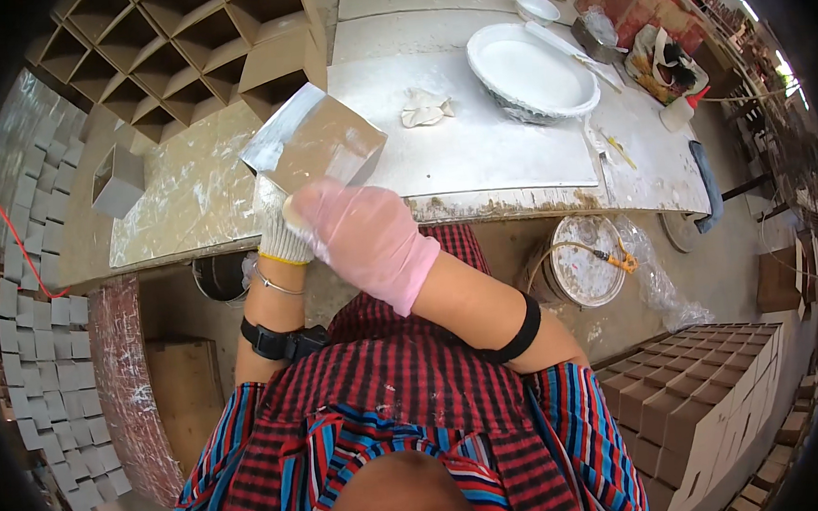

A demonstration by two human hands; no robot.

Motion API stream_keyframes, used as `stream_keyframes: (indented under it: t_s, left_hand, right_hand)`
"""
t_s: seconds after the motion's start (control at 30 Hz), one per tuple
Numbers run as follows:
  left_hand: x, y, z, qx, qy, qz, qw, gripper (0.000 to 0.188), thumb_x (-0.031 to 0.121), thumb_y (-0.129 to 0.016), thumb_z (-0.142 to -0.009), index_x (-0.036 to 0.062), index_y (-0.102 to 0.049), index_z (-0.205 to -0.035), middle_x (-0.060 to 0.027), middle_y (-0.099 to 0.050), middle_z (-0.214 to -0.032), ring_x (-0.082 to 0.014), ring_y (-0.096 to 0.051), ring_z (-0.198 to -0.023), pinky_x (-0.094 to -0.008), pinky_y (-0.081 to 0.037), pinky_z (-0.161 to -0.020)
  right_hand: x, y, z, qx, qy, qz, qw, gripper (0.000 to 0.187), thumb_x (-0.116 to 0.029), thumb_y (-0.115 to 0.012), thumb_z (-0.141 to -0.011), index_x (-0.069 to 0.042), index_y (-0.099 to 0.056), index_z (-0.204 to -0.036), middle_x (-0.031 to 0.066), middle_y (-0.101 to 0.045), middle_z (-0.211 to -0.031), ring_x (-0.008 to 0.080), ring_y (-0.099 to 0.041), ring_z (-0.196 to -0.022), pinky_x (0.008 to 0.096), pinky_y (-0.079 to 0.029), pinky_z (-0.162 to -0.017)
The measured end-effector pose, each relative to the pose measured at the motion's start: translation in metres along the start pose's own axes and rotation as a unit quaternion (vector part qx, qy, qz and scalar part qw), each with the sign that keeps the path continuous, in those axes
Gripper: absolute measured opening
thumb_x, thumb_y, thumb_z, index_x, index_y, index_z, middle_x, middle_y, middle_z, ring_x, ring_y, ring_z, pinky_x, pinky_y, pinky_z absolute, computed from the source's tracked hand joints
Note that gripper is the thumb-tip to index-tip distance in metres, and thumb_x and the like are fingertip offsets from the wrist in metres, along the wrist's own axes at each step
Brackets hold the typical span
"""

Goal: Applying wood filler or glue to the exterior of a small wooden box and wiping it smooth.

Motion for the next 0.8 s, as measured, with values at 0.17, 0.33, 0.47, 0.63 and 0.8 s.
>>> stream_keyframes:
  t_s: [0.17,0.33,0.47,0.63,0.8]
  left_hand:
    - [0.01,-0.012,0.001,0.036,0.004,0.128,0.991,0.045,0.033,-0.033,-0.098,0.0021,-0.039,-0.13,-0.0152,-0.05,-0.123,-0.0249,-0.052,-0.111,-0.0373,-0.046,-0.094]
    - [0.009,-0.02,-0.002,0.037,0.006,0.16,0.986,0.047,0.033,-0.032,-0.098,0.0012,-0.038,-0.131,-0.017,-0.048,-0.126,-0.0268,-0.051,-0.112,-0.039,-0.045,-0.095]
    - [-0.033,0.058,-0.042,-0.067,0.027,0.252,0.965,0.049,0.036,-0.033,-0.097,0.0029,-0.039,-0.132,-0.0144,-0.047,-0.13,-0.0265,-0.048,-0.116,-0.0379,-0.04,-0.099]
    - [0.028,-0.03,0.003,0.031,-0.003,0.151,0.988,0.049,0.038,-0.033,-0.097,0.0032,-0.04,-0.13,-0.0144,-0.051,-0.124,-0.0264,-0.053,-0.11,-0.0376,-0.046,-0.093]
    - [0.018,-0.022,0.003,0.029,-0.021,0.127,0.991,0.05,0.039,-0.037,-0.095,0.0017,-0.041,-0.129,-0.0166,-0.05,-0.125,-0.0296,-0.053,-0.11,-0.0422,-0.047,-0.092]
  right_hand:
    - [0.041,0.01,-0.014,0.138,0.142,-0.004,0.98,0.017,-0.024,-0.059,-0.085,-0.012,-0.066,-0.095,0.0106,-0.064,-0.088,0.0266,-0.064,-0.072,0.0354,-0.051,-0.059]
    - [0.043,-0.008,-0.011,0.142,0.049,-0.018,0.988,0.02,-0.028,-0.06,-0.087,-0.009,-0.065,-0.094,0.0119,-0.064,-0.085,0.0296,-0.063,-0.071,0.0382,-0.051,-0.06]
    - [0.0,-0.005,0.008,-0.023,-0.005,-0.077,0.997,0.02,-0.009,-0.065,-0.082,-0.008,-0.066,-0.101,0.0098,-0.065,-0.09,0.0227,-0.065,-0.081,0.0308,-0.053,-0.069]
    - [0.05,0.011,-0.015,0.068,-0.107,-0.267,0.955,0.022,-0.004,-0.064,-0.082,-0.004,-0.063,-0.104,0.0104,-0.066,-0.093,0.0165,-0.065,-0.086,0.0278,-0.05,-0.072]
    - [0.059,0.003,-0.011,0.05,-0.121,-0.174,0.976,0.025,-0.013,-0.066,-0.081,-0.006,-0.06,-0.105,0.0125,-0.066,-0.088,0.0245,-0.066,-0.082,0.0322,-0.051,-0.072]
Point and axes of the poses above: each hand's wrist, its own z-axis away from the middle knuckle, its own y-axis out of the back of the hand, x = y × z, the point moved 2 cm from there along -z, towards the middle knuckle
